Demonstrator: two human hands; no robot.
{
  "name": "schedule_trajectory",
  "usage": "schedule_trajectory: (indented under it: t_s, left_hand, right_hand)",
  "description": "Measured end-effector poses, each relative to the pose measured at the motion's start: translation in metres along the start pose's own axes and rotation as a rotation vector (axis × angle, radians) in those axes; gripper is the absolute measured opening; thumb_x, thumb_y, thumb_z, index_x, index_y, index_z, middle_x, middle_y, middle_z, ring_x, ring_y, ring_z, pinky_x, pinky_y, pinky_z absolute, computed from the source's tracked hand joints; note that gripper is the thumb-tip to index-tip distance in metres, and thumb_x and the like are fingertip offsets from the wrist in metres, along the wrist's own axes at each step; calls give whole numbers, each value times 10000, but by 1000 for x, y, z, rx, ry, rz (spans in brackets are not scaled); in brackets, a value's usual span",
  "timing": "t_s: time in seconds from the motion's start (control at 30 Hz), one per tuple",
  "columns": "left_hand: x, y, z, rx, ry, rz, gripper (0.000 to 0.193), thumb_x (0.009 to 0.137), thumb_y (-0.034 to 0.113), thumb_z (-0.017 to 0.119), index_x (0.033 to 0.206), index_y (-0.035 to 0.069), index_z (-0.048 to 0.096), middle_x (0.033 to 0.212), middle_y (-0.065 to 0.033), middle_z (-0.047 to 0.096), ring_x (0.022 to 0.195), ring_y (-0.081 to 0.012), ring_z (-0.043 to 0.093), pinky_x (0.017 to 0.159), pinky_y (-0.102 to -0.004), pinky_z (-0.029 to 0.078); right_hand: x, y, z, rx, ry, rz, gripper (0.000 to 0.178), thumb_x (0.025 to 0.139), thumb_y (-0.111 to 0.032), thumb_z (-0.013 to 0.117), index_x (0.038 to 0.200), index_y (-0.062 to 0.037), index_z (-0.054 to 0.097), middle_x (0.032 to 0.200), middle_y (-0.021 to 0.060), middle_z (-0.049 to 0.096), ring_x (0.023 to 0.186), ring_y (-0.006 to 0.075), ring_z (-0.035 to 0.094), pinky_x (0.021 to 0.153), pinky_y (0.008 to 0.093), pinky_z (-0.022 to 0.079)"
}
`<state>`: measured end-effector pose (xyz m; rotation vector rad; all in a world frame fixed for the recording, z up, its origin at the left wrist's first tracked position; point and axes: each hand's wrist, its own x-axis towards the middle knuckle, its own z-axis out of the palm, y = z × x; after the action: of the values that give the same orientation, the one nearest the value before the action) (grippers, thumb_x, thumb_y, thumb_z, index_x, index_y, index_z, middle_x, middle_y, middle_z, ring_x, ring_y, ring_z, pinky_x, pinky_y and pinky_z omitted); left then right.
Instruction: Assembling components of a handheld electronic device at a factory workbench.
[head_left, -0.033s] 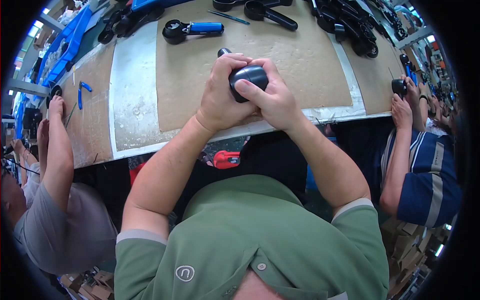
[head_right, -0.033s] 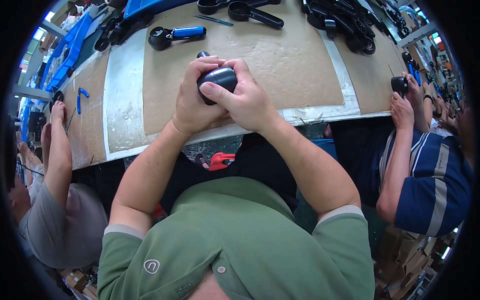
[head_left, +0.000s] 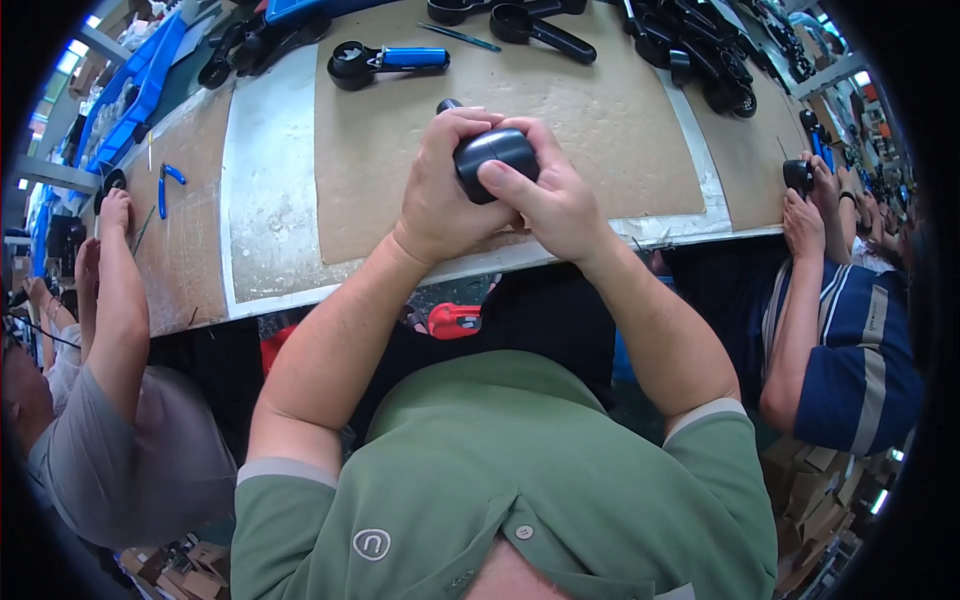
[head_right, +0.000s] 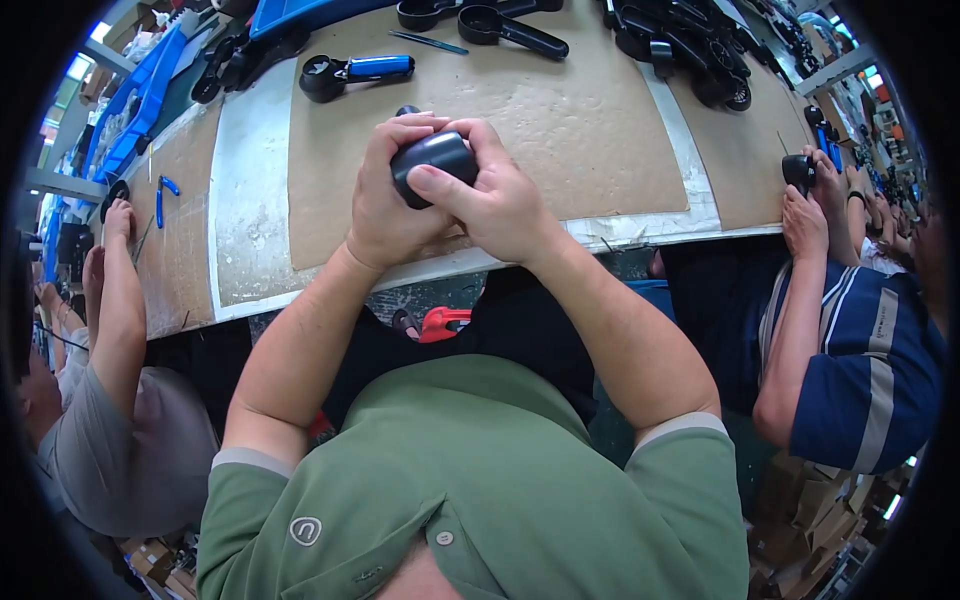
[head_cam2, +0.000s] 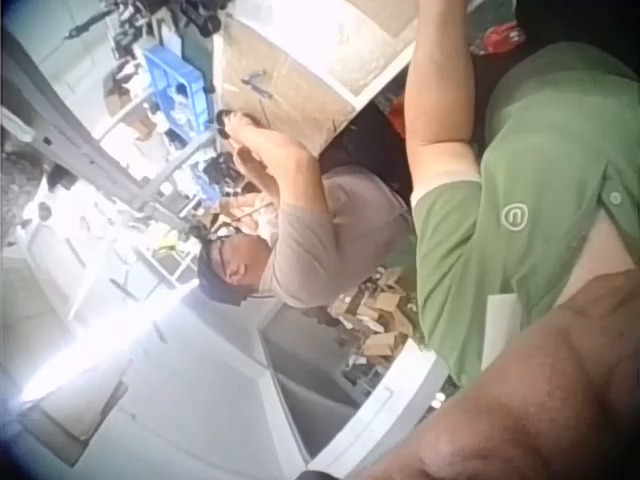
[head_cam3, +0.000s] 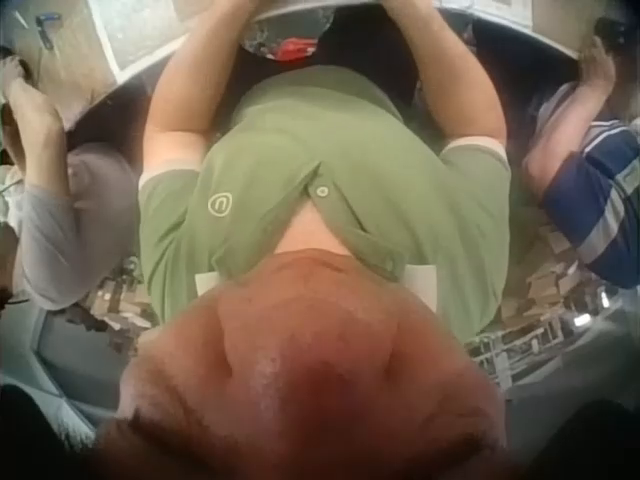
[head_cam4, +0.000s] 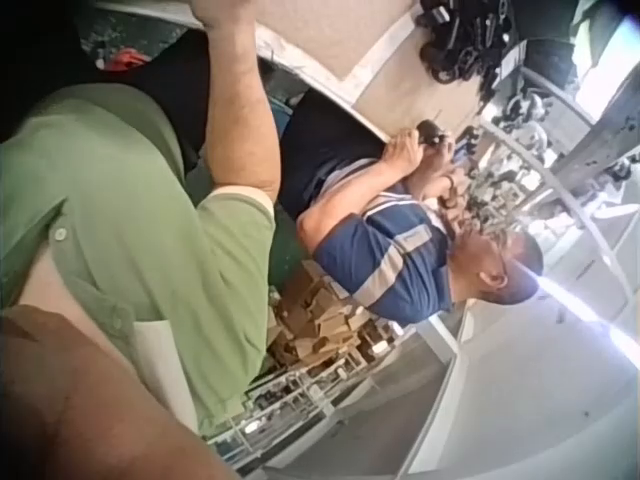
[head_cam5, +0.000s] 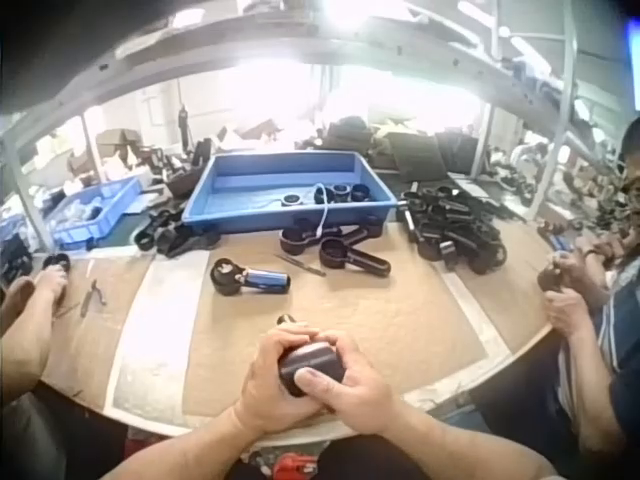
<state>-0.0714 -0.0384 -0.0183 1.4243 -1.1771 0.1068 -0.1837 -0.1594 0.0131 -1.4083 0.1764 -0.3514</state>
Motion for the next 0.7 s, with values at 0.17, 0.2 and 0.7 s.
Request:
schedule_trajectory:
  t_s: [0.17,0.2,0.7]
  left_hand:
    - [-1,8,-7,-170,101,-88,829,685,59,949,1381,94,498,1393,-142,640,1219,-342,679,1067,-448,593]
    - [1,8,-7,-147,108,-60,837,675,64,955,1379,96,502,1385,-143,644,1191,-342,690,1044,-440,602]
    - [0,12,-16,-47,164,-119,910,668,121,1013,1396,93,468,1273,-160,643,1059,-338,728,879,-414,649]
  right_hand:
    - [0,-16,-5,105,-124,-35,613,957,-211,868,1422,-8,524,1179,211,688,937,232,717,791,289,610]
    - [1,-20,-5,105,-130,-12,618,954,-200,870,1427,-3,526,1173,211,695,940,231,720,793,289,610]
    - [23,-63,22,-496,-145,89,696,859,-319,950,1323,58,595,1081,208,737,910,252,742,771,321,626]
